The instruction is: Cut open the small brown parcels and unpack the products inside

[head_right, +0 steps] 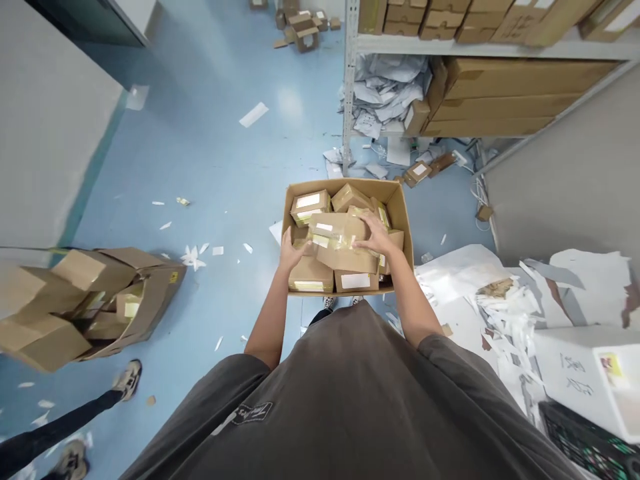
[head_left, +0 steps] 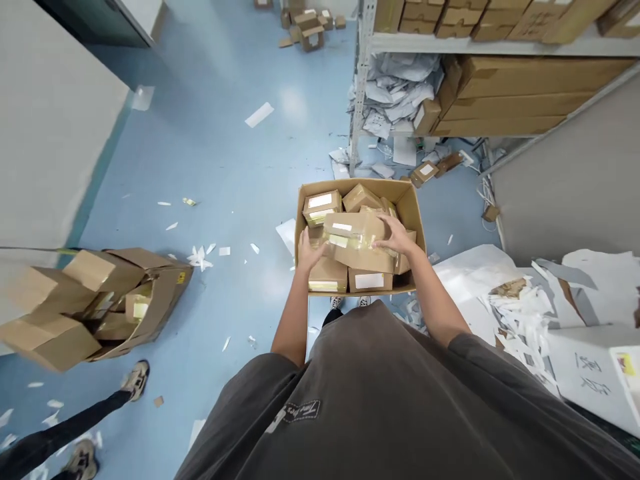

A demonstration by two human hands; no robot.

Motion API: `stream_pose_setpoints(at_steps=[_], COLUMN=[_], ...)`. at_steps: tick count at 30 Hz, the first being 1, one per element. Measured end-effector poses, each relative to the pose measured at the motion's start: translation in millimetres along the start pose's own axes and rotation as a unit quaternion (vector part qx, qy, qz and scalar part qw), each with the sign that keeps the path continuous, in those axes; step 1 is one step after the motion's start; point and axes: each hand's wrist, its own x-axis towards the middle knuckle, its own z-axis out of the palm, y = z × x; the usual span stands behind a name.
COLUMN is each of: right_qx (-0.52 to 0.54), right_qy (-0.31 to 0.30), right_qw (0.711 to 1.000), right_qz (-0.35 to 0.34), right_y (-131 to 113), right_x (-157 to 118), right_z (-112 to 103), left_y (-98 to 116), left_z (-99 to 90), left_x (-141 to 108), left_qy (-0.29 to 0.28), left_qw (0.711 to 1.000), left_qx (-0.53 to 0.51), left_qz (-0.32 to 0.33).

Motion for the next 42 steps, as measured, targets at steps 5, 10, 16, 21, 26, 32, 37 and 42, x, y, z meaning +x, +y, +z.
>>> stream_pose_setpoints(at_steps=[5, 10, 16, 21, 26, 32, 37, 42], right_qx=[0.085, 0.125, 0.047, 0.046, 0.01, -0.013, 0.006, 0.068], right_qy=[0.068, 0.133, 0.128, 0.166, 0.272, 0.392, 0.458, 0.515], right_qw=[0.989, 0.976, 0.964, 0.961, 0.94, 0.876, 0.801, 0.712], right_qz=[0.097, 0.115, 0.23, 0.216, 0.204, 0.281, 0.386, 0.473], right_y=[31.2, 0.7, -45.8, -43.5, -51.6, -48.6, -24.6, 9.9], right_x=[-78.5, -109.5, -120.6, -147.2, -210.1, -338.7, -474.5, -580.1], right_z=[-10.6, 11.0, 53.1, 34.0, -1.8, -20.4, 0.7, 52.4], left_y=[7.2, 16.4, 23.3, 49.1, 108.1, 187.3, 212.2, 199.6], left_z=[53.5, 62.7, 51.5, 54.6, 63.0, 137.8, 255.7, 374.4], left_x=[25.7, 23.9, 15.7, -19.6, -59.1, -119.2, -201.0, -281.9], left_qy=[-0.153, -0.132, -0.137, -0.136, -0.134, -0.228, -0.36, -0.477], left_qw=[0.987, 0.991, 0.99, 0.986, 0.973, 0.909, 0.847, 0.773], left_qx=[-0.045, -0.013, -0.028, -0.027, 0.039, 0.089, 0.116, 0.169], left_qz=[0.031, 0.02, 0.029, 0.089, 0.185, 0.337, 0.373, 0.382])
